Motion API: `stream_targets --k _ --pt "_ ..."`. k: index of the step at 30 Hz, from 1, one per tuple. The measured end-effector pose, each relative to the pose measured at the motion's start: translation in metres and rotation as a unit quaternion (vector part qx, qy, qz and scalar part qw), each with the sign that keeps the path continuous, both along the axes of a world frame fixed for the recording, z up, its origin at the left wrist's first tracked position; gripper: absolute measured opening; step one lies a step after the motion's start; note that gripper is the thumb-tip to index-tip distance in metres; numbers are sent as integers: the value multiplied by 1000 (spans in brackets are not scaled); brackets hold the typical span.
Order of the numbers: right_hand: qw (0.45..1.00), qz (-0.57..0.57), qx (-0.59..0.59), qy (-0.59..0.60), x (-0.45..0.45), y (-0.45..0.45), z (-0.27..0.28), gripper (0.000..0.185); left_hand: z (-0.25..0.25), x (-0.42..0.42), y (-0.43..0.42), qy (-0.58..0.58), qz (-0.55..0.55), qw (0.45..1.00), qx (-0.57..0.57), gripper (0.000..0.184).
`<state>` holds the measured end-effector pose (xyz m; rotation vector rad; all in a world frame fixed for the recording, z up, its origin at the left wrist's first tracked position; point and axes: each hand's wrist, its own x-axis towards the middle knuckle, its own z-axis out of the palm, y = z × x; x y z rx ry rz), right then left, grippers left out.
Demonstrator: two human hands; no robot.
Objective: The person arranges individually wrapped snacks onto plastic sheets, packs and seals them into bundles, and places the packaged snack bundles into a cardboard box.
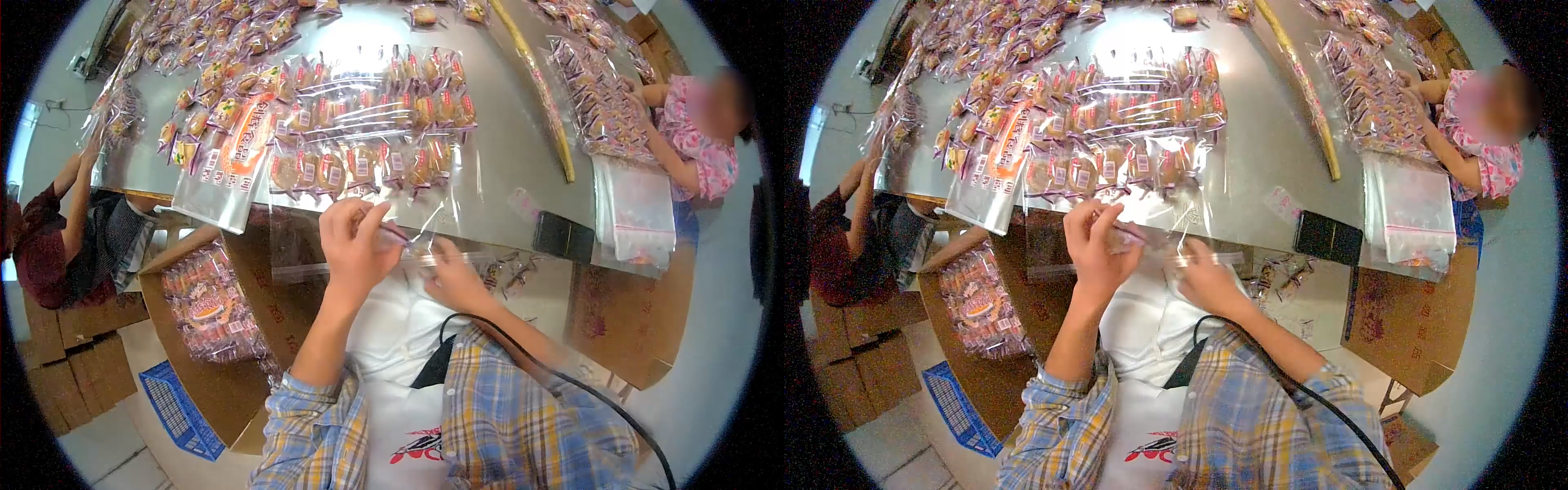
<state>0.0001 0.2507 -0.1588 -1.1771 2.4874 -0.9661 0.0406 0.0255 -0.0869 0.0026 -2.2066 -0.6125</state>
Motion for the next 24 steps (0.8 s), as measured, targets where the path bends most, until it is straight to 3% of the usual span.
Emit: stream_targets --k 3,5,9,12,13,16,18,20,21,24 --pt "996 21 13 -88 3 63 3 55 -9 17 6 -29 40 995 84 46" --pt "998 -5 -42 -56 4 97 20 57 -5 26 13 -42 106 990 78 30" --pt "977 -150 -133 -67 6 131 24 63 0 20 19 -38 20 947 318 20" --pt "938 -182 -284 -77 6 113 32 69 -5 18 22 -71 -19 926 371 17" --pt "944 -133 -292 -70 3 101 48 75 -19 21 22 -89 -60 882 460 21" --pt "972 -35 -206 105 -6 61 89 75 0 26 24 -187 -132 771 594 21" --pt "968 -17 -233 85 -12 37 88 77 20 23 33 -287 -111 737 602 26" --pt "967 -38 -237 88 -14 20 85 79 6 25 38 -222 -194 842 452 27" --pt "964 -57 -254 54 -11 12 82 80 7 26 42 -207 -195 842 458 28" --pt "954 -5 -271 130 -17 2 80 80 3 27 45 -245 -143 759 586 33"
